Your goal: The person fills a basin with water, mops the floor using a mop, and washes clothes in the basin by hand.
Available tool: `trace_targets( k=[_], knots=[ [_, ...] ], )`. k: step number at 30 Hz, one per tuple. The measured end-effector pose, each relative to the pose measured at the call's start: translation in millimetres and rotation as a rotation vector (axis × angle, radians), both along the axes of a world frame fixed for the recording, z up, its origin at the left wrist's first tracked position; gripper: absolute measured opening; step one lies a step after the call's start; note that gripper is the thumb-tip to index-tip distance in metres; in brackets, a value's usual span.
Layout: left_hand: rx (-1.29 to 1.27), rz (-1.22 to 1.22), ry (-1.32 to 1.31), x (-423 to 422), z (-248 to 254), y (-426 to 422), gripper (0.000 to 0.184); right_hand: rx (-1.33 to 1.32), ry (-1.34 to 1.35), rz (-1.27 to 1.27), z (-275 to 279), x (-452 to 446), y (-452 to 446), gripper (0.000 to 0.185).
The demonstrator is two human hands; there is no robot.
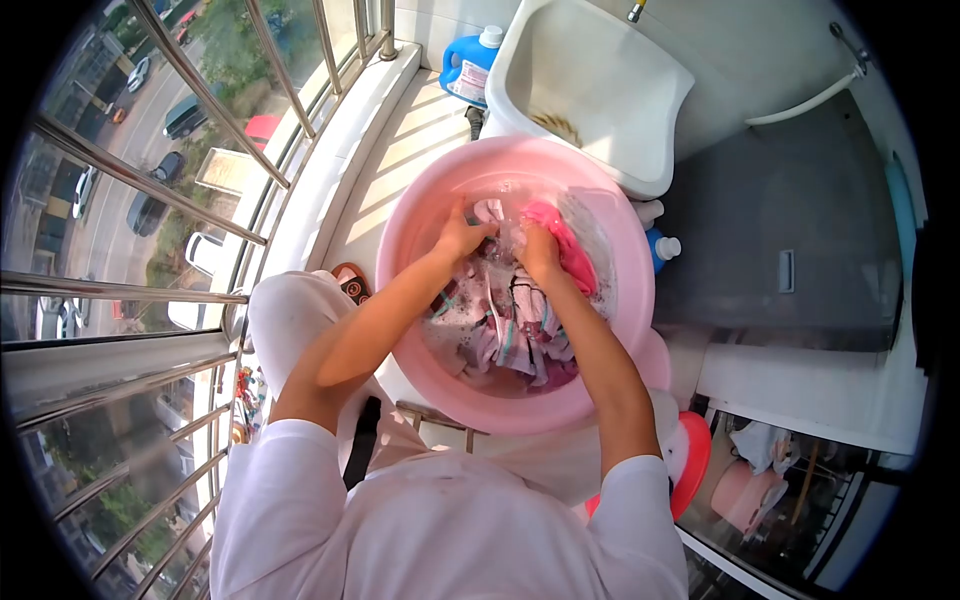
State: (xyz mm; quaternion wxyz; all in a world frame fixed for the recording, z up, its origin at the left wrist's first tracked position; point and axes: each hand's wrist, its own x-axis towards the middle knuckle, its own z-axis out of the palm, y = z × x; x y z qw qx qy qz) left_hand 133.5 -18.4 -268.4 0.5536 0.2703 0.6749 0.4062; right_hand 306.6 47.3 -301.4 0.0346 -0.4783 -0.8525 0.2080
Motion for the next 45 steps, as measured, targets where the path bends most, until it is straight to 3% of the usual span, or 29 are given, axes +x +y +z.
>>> trace_targets(
  k=[2, 4, 7, 9, 12, 13, 16, 17, 20, 21, 23, 26, 29, 32, 34, 36, 40, 43, 45],
  knots=[
    [0.037, -0.136, 0.311, 1.4, -2.2, -6.3, 0.083, 0.026, 0.430, -0.165, 48.2, 2.1, -12.0, 0.031],
    [0.099, -0.219, 0.556, 2.5, 20.8, -14.0, 0.090, -0.359, 0.805, -0.394, 91.6, 13.5, -13.3, 0.036],
    [0.315, -0.538, 0.460, -0.1, 52.8, -30.7, 0.087, -0.416, 1.069, -0.443, 191.6, 13.1, -38.0, 0.038],
    [0.475, -0.693, 0.334, 9.4, 68.4, -47.7, 0.092, -0.439, 1.209, -0.416, 226.5, 18.0, -46.4, 0.038],
    [0.680, -0.673, 0.489, 50.1, 47.2, -67.4, 0.094, -0.413, 1.401, -0.408, 268.7, 15.0, -64.2, 0.036],
    [0.857, -0.561, 0.486, 66.9, 26.7, -60.5, 0.096, -0.394, 1.461, -0.409, 275.8, 16.6, -67.8, 0.036],
    [0.777, -0.341, -0.022, 96.6, 58.2, -53.4, 0.083, -0.328, 1.560, -0.471, 284.0, 26.8, -76.2, 0.032],
    [0.654, -0.259, 0.004, 106.5, 63.7, -53.9, 0.066, -0.346, 1.598, -0.526, 279.0, 34.2, -76.5, 0.029],
    [0.425, -0.016, -0.299, 112.4, 64.4, -50.4, 0.049, -0.446, 1.694, -0.621, 255.5, 64.6, -79.6, 0.026],
    [0.488, 0.071, -0.345, 108.6, 64.2, -47.2, 0.039, -0.455, 1.721, -0.628, 238.7, 77.0, -79.4, 0.023],
    [0.413, 0.081, -0.361, 93.7, 118.8, -55.6, 0.029, -0.537, 1.712, -0.676, 206.1, 98.7, -85.4, 0.021],
    [0.661, -0.043, -0.152, 88.3, 168.6, -52.4, 0.017, -0.677, 1.684, -0.759, 168.7, 114.7, -105.3, 0.021],
    [0.889, -0.170, 0.042, 93.2, 197.4, -36.0, 0.012, -0.763, 1.424, -0.768, 155.2, 128.2, -120.5, 0.024],
    [0.936, -0.260, 0.211, 87.2, 212.3, -14.8, 0.013, -0.331, 0.973, -0.459, 136.1, 146.3, -113.9, 0.031],
    [0.939, -0.276, 0.278, 83.4, 234.2, -11.3, 0.016, 0.003, 0.872, -0.312, 153.3, 138.3, -112.9, 0.049],
    [0.916, -0.314, 0.280, 78.2, 233.0, -3.5, 0.018, 0.251, 0.865, -0.204, 180.9, 104.5, -117.6, 0.056],
    [0.876, -0.346, 0.308, 62.7, 210.8, 11.6, 0.018, -0.061, 0.960, -0.164, 163.2, 55.0, -90.3, 0.064],
    [0.814, -0.304, 0.332, 32.5, 159.1, 31.3, 0.018, -0.210, 0.927, -0.199, 106.6, 49.8, -69.1, 0.057],
    [0.720, -0.318, 0.517, 7.5, 112.8, 43.3, 0.020, -0.206, 0.837, -0.280, 83.4, 68.9, -62.2, 0.052]
  ],
)
